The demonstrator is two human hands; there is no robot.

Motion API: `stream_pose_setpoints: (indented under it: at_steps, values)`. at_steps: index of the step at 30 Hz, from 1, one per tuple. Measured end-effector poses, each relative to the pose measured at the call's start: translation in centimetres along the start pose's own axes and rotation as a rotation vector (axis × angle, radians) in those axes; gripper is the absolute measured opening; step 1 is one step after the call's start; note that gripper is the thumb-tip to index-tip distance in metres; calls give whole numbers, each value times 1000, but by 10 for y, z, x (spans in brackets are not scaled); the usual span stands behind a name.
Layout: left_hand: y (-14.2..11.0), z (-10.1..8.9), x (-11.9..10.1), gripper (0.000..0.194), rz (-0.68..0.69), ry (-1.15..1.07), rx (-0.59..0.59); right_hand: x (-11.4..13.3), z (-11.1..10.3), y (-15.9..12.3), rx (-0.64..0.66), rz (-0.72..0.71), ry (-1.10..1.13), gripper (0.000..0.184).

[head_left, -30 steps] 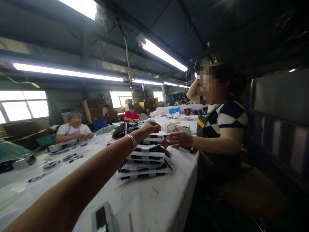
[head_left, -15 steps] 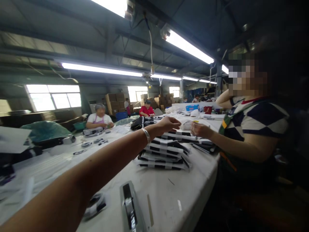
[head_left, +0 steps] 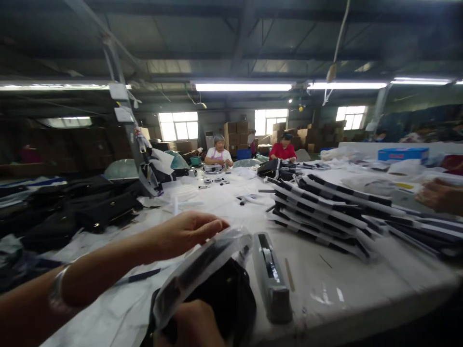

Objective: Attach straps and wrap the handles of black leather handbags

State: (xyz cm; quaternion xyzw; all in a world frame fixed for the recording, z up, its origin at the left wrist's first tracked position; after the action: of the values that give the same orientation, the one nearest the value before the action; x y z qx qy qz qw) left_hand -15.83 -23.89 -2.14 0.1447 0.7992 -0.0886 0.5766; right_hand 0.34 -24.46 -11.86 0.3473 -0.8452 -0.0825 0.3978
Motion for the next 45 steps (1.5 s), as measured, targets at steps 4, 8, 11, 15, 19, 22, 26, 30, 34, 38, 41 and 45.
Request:
stream_pose_setpoints:
  at_steps: [4,8,11,15,19,22,26,30,34,38,41,45]
  values:
    - [-38,-16,24,37,53,23,-139,51,126,10,250,67,-132,16]
    - [-51,-27,56,35,-16,-175,-121,51,150,15,211,102,-196,19]
    - [-63,-42,82,46,47,-371,-306,47,141,13,191,110,-184,18]
    - [-77,-41,106,66,136,-529,-438,51,135,5,180,69,-126,17]
    - [-79,-44,113,59,188,-691,-656,43,104,-12,-102,47,-17,22]
    - [-74,-51,111,53,254,-815,-730,13,58,-27,-605,183,-90,26]
    - [-67,-52,110,47,345,-879,-695,-34,40,-15,-610,282,-169,64]
    - [-68,-42,120,48,319,-845,-662,-61,52,13,-331,283,-56,44]
    - [-67,-41,133,59,117,-668,-500,-63,46,28,-353,281,3,37]
    - [-56,-53,109,71,5,-517,-300,-54,41,37,-340,208,28,31]
    - [-44,-51,72,67,-57,-401,-164,-50,43,40,-305,159,27,28]
    - [-36,-37,38,42,-48,-350,-35,-56,47,31,-267,137,13,30]
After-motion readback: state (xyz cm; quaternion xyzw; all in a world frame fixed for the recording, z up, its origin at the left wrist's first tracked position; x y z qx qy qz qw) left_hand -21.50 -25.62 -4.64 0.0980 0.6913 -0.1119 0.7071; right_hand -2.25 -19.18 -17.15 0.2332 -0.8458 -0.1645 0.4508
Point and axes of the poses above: each hand's wrist, its own y-axis towards the middle knuckle, its own z-axis out of the palm, x = y × z, the point moved 4 cm from there along y, towards the middle knuckle, and after that the axes turned 12 degrees about -y, right-handed, at the moved point
